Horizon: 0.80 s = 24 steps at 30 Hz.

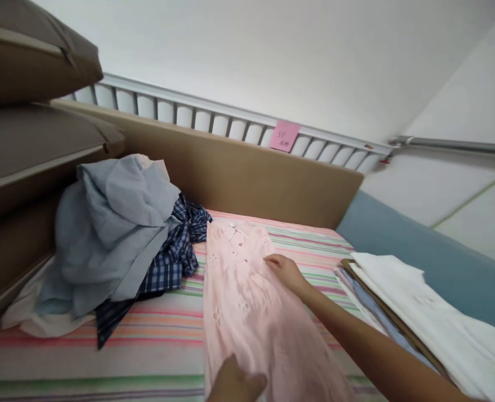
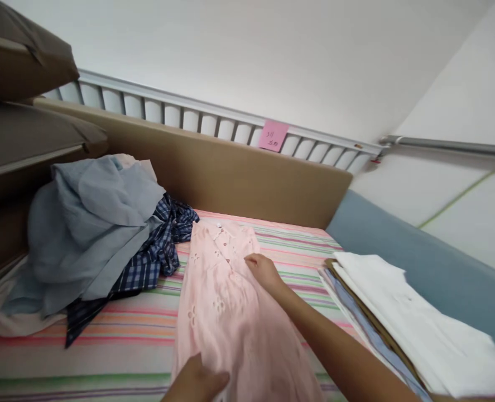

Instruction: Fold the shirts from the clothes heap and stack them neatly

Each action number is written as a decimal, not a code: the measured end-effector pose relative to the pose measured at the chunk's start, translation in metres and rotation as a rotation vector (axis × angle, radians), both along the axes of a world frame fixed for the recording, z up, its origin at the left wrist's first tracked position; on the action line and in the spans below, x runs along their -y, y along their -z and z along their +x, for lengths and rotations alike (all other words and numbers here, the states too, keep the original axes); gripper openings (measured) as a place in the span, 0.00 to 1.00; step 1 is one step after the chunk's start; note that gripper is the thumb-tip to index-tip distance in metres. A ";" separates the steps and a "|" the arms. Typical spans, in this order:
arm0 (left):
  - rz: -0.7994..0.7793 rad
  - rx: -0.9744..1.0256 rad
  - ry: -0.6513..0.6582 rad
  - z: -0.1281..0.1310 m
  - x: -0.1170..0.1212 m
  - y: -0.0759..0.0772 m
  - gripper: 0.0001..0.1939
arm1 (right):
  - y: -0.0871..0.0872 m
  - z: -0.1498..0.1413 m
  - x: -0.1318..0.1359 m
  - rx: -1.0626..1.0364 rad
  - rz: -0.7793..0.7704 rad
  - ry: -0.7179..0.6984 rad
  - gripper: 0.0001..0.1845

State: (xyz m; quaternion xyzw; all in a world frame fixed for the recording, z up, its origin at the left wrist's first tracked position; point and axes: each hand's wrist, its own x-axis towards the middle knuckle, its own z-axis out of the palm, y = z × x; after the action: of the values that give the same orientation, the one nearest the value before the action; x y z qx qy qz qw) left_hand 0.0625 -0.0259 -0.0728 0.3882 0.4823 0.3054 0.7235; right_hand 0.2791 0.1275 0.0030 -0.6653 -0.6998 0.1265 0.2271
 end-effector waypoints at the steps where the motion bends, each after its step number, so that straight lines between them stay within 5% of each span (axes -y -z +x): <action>1: 0.032 -0.023 -0.007 -0.001 0.000 -0.002 0.22 | -0.001 0.006 0.022 -0.024 -0.003 -0.010 0.15; 6: 0.111 -0.053 -0.024 -0.011 0.016 -0.012 0.25 | -0.004 0.042 0.150 -0.047 -0.056 -0.083 0.16; 13: -0.037 -0.087 -0.115 -0.022 0.070 -0.007 0.29 | 0.026 0.080 0.319 -0.378 -0.139 0.150 0.14; 17: 0.059 -0.110 -0.165 -0.012 0.091 -0.020 0.27 | 0.038 0.062 0.360 -0.570 -0.187 0.173 0.15; 21: -0.034 0.034 -0.175 0.000 0.103 -0.044 0.24 | 0.038 0.054 0.365 -0.683 -0.208 0.141 0.18; 24: -0.064 0.034 -0.152 0.007 0.111 -0.046 0.21 | 0.042 0.062 0.367 -0.718 -0.199 0.137 0.18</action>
State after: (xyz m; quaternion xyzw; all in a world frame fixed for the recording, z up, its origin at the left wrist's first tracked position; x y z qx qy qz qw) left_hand 0.0695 -0.1369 -0.0267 0.3221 0.5076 0.3506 0.7181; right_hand 0.3413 -0.2391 -0.0386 -0.6427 -0.5139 0.4036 0.4000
